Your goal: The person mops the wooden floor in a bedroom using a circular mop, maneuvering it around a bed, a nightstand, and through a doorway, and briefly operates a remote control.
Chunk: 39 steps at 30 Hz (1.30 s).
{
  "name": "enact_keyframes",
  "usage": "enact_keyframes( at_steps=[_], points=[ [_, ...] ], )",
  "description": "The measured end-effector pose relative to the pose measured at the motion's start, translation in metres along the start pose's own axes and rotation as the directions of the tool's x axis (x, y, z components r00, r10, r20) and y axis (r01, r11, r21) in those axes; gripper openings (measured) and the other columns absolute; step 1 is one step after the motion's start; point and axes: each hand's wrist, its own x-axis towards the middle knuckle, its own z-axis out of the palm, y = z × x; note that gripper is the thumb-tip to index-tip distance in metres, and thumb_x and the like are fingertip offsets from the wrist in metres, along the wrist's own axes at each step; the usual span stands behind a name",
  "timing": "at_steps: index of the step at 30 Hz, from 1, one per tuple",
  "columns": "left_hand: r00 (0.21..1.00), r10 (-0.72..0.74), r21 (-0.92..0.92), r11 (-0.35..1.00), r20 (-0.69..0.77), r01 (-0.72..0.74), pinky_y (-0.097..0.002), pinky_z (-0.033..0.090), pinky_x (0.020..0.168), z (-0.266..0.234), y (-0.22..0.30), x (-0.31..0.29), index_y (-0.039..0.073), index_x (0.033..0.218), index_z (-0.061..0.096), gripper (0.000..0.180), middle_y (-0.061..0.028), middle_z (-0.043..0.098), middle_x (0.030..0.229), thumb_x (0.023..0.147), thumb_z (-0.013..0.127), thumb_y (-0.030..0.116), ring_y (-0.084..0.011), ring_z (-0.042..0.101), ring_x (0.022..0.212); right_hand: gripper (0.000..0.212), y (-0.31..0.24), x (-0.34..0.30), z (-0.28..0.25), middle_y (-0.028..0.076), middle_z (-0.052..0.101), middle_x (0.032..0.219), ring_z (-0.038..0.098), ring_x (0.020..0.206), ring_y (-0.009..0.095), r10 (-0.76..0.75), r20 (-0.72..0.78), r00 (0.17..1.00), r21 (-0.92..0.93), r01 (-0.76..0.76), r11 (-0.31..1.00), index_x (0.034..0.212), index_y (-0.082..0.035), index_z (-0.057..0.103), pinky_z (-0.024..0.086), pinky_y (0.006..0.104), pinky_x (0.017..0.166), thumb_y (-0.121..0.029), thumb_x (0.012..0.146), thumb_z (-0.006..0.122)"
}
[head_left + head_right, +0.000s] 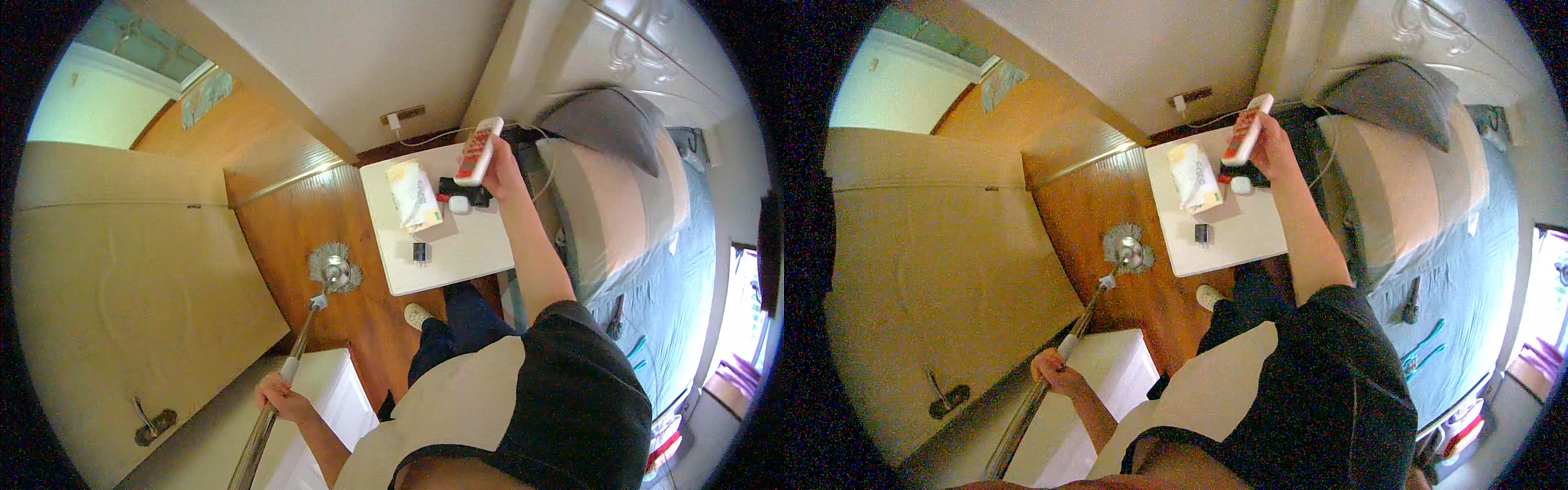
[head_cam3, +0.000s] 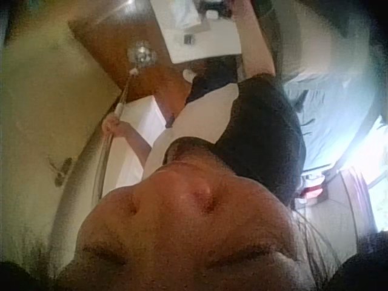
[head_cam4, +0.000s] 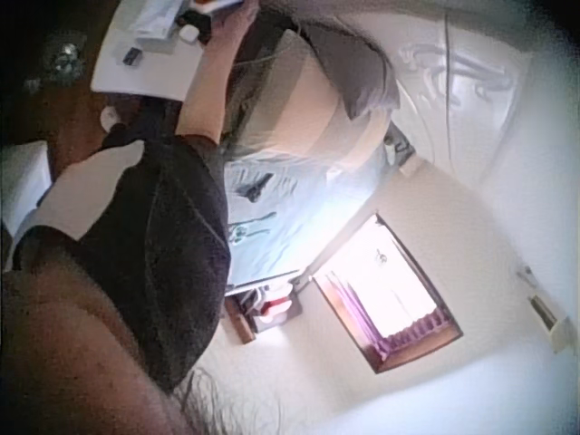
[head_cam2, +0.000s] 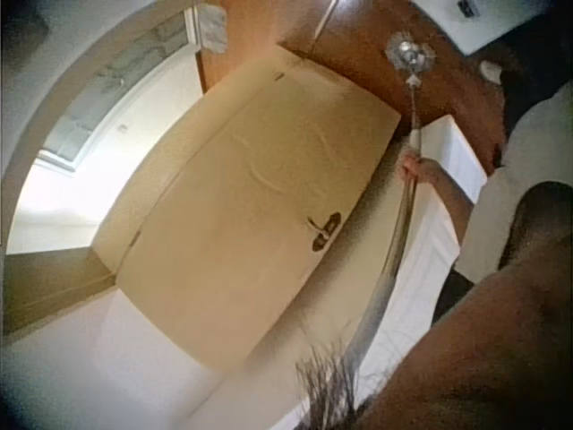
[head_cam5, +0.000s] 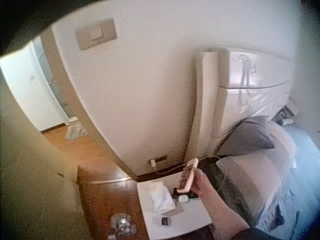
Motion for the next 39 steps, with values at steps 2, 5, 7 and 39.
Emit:
enact_keyframes(
  at_steps=[2, 5, 7, 39],
  points=[
    [1.0, 0.001, -0.024, 1.0, 0.029, 0.0, -0.0241, 0.028, 0.049, -0.003, -0.001, -0.001, 0.01, 0.054, 0.029, 0.029, 0.0004, 0.031, 0.049, 0.08, 0.041, 0.005, -0.0092, 0.031, 0.048, 0.048, -0.015, -0.043, -0.002, 0.013, 0.057, 0.096, 0.058, 0.082, 0.024, -0.007, 0.228, 0.974, 0.071, -0.01, 0.997, 0.11, 0.002, 0.045, 0.049, 0.0399, 0.073, -0.038, 0.086, 0.037],
    [0.996, 0.028, -0.057, 0.998, 0.09, -0.023, -0.0224, 0.027, 0.048, -0.008, -0.001, -0.001, 0.01, 0.055, 0.028, 0.029, 0.0003, 0.032, 0.049, 0.081, 0.04, 0.002, -0.0088, 0.032, 0.048, 0.051, -0.031, -0.089, 0.001, 0.016, 0.056, 0.102, 0.057, 0.089, 0.025, 0.068, 0.345, 0.936, 0.17, -0.133, 0.976, 0.116, 0.002, 0.042, 0.049, 0.0416, 0.076, -0.04, 0.089, 0.03],
    [0.998, 0.012, -0.017, 1.0, 0.061, -0.011, -0.0224, 0.027, 0.048, -0.01, -0.001, 0.0, 0.01, 0.055, 0.028, 0.03, 0.0005, 0.032, 0.049, 0.081, 0.041, 0.003, -0.0087, 0.032, 0.048, 0.05, -0.035, -0.123, 0.001, 0.018, 0.052, 0.111, 0.056, 0.094, 0.027, 0.045, 0.217, 0.975, 0.105, -0.069, 0.992, 0.119, 0.001, 0.04, 0.049, 0.0428, 0.078, -0.038, 0.091, 0.028],
    [0.999, -0.03, 0.068, 0.997, 0.018, 0.029, -0.0251, 0.029, 0.05, 0.003, -0.005, 0.022, 0.009, 0.063, 0.035, 0.023, -0.0003, 0.033, 0.054, 0.08, 0.049, 0.01, -0.0109, 0.033, 0.05, 0.035, -0.064, -0.316, -0.112, 0.015, 0.063, 0.081, 0.06, 0.06, 0.02, -0.185, -0.475, 0.86, 0.167, 0.294, 0.941, 0.097, -0.006, 0.051, 0.051, 0.0341, 0.052, -0.039, 0.084, 0.05]
  ],
)
